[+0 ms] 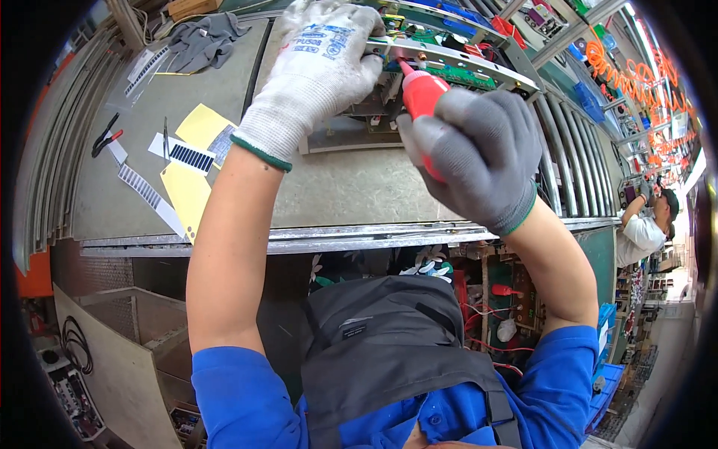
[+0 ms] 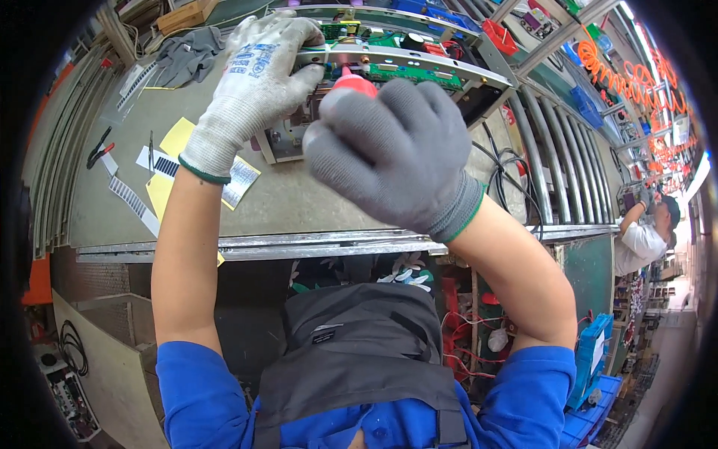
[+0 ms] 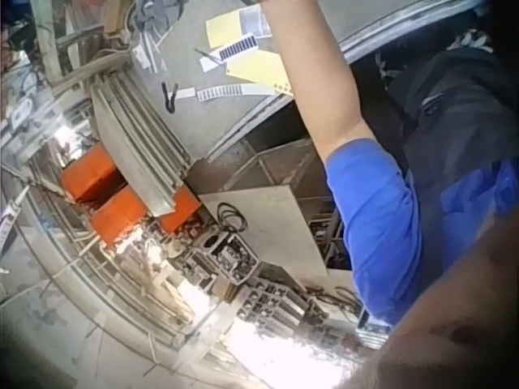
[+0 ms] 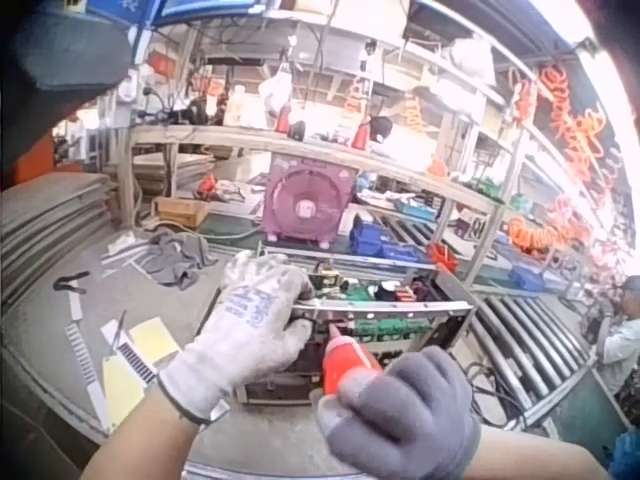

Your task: Apply adhesive or sealant to internal components and adjust wiring inside an electronic housing on an assembly line.

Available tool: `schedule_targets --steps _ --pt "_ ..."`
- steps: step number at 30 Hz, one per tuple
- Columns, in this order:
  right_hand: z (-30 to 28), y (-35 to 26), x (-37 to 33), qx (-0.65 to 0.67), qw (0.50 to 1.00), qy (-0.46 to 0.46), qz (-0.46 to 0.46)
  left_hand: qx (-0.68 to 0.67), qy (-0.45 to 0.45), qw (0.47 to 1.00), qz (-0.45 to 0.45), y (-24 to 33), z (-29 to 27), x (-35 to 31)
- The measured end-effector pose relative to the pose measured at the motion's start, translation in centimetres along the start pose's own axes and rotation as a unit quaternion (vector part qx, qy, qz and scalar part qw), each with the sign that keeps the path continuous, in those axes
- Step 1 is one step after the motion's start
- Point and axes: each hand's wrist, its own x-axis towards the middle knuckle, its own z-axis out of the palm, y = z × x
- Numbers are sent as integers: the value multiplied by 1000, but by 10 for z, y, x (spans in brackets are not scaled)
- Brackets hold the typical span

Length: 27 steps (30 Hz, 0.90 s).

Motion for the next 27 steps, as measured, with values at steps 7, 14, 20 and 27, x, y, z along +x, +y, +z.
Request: schedule_targets --steps 7,14,20,27 --pt "8 -9 -19 46 978 127 160 42 3 999 5 -2 -3 2" --pt "1 -2 -25 73 949 207 226 -21 -34 999 8 -6 -10 7" --pt "2 1 -50 210 831 279 434 -224 -151 962 -37 -7 -31 14" --pt "18 -17 -79 291 714 331 545 -435 -186 871 -130 -3 -28 21"
